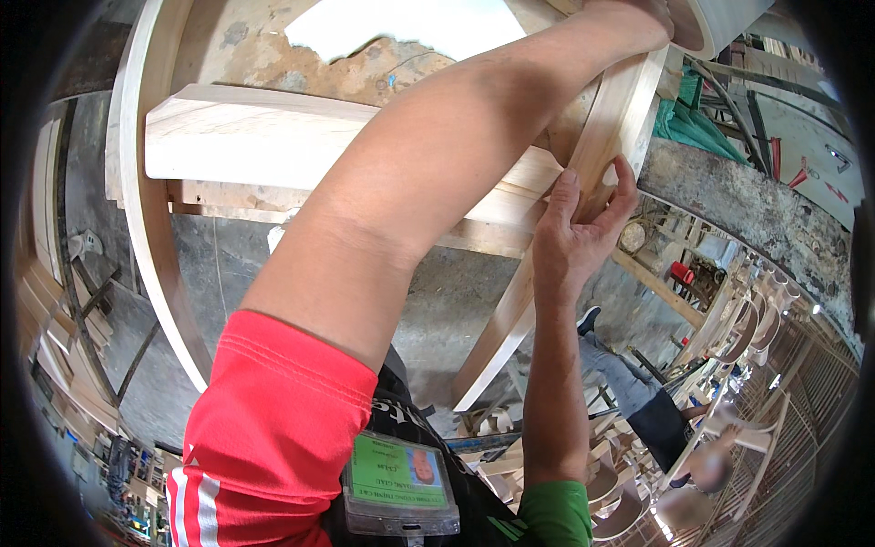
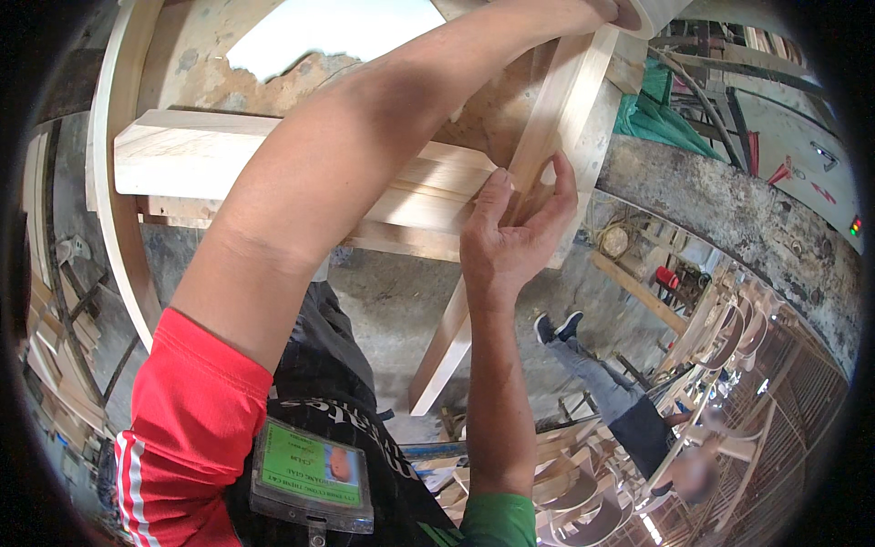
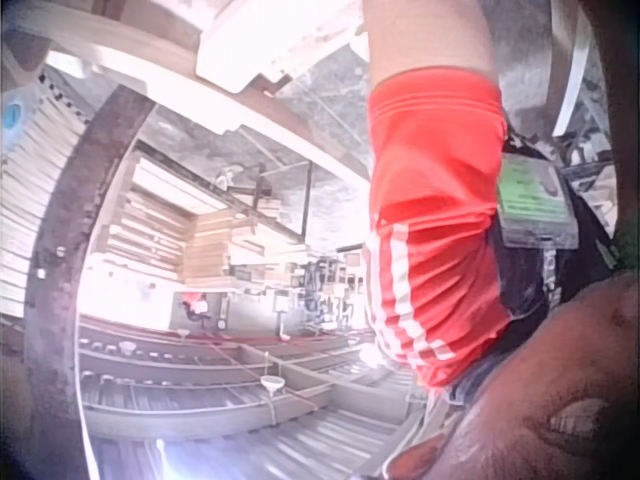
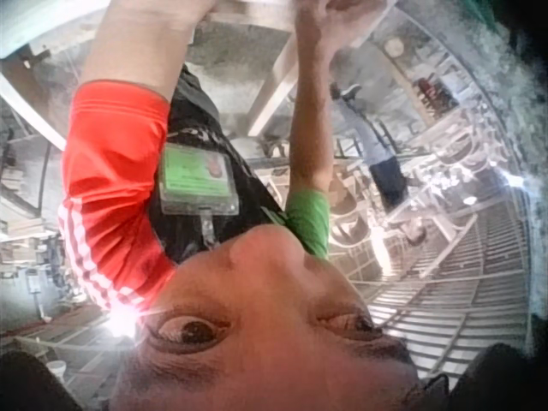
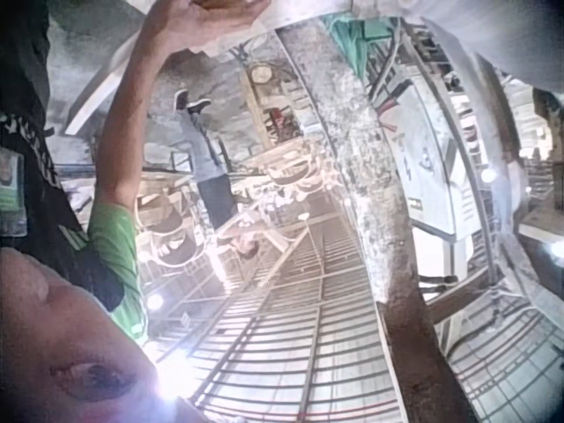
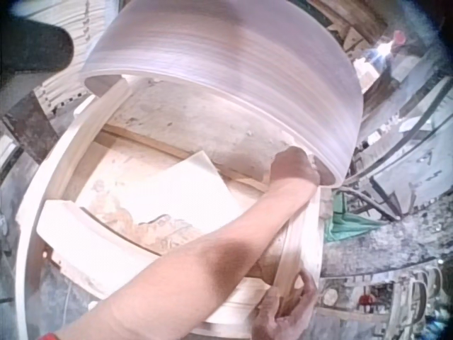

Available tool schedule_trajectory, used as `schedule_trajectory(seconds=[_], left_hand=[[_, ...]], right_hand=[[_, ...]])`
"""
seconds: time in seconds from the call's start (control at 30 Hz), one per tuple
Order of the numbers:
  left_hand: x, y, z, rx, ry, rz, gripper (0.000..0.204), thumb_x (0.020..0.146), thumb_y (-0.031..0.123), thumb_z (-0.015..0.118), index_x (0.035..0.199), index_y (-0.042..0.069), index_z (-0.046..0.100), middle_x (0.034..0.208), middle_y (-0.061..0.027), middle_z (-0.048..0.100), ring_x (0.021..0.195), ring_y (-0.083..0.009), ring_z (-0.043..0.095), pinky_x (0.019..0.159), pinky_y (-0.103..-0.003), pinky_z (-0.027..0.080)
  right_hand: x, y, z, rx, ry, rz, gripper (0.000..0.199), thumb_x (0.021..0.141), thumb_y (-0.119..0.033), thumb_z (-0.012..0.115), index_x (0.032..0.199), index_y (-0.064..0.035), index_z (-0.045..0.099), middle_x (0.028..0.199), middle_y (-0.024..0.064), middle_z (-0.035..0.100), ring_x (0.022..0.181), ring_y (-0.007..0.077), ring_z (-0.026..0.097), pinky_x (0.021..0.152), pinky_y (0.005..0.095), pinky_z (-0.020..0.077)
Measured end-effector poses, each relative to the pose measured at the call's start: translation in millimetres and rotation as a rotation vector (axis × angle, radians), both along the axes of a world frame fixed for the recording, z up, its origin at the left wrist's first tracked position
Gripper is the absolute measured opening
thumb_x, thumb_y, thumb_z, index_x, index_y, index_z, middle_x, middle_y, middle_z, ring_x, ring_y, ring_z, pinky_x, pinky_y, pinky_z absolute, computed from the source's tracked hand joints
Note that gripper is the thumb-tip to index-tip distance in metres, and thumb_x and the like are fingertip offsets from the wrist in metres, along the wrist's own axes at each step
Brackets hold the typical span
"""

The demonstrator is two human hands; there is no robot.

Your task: The person assembles wooden chair frames by attaching curved backrest pieces to the frame. They repeatedly pick up frames and backrests, align them, and place the assembled units on a nearby stack. The process is repeated for multiple chairs in a workshop setting.

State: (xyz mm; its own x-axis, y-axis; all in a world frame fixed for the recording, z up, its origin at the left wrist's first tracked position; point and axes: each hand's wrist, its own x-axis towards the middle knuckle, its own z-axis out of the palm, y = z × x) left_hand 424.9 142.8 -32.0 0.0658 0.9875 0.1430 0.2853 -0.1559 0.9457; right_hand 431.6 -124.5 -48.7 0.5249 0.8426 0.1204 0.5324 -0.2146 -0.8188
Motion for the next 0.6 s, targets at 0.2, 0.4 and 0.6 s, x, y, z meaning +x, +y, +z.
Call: schedule_trajectory(seconds=[0.2,0.4,0.6], left_hand=[[11.9,-1.1,-0.4,-0.03,-0.113,0.012,0.024,0.089,0.018,0.065,0.096,-0.003,0.074,0.103,-0.0301,0.072,0.105,-0.0422,0.071,0.094,-0.047,0.057],[19.6,10.2,-9.7,0.061,-0.13,0.105,0.024,0.089,0.016,0.063,0.099,-0.003,0.073,0.102,-0.029,0.072,0.102,-0.0439,0.07,0.093,-0.049,0.057],[32.0,30.7,-21.1,0.231,-0.183,0.166,0.024,0.089,0.017,0.06,0.101,0.003,0.075,0.1,-0.0255,0.074,0.1,-0.0445,0.07,0.091,-0.05,0.057]], right_hand=[[-1.3,-0.6,7.0,-0.082,-0.072,-0.04,0.058,0.098,-0.012,0.067,0.149,-0.0005,0.042,0.137,0.018,0.048,0.125,0.0277,0.053,0.105,0.0388,0.0463],[5.3,-2.1,-4.3,-0.025,-0.143,0.012,0.058,0.097,-0.011,0.068,0.149,0.0005,0.042,0.138,0.0188,0.047,0.126,0.0279,0.053,0.107,0.039,0.0454],[4.2,0.4,-3.7,0.013,-0.235,0.052,0.055,0.101,-0.013,0.066,0.148,-0.005,0.04,0.128,0.014,0.05,0.106,0.0183,0.06,0.091,0.0304,0.0517]])
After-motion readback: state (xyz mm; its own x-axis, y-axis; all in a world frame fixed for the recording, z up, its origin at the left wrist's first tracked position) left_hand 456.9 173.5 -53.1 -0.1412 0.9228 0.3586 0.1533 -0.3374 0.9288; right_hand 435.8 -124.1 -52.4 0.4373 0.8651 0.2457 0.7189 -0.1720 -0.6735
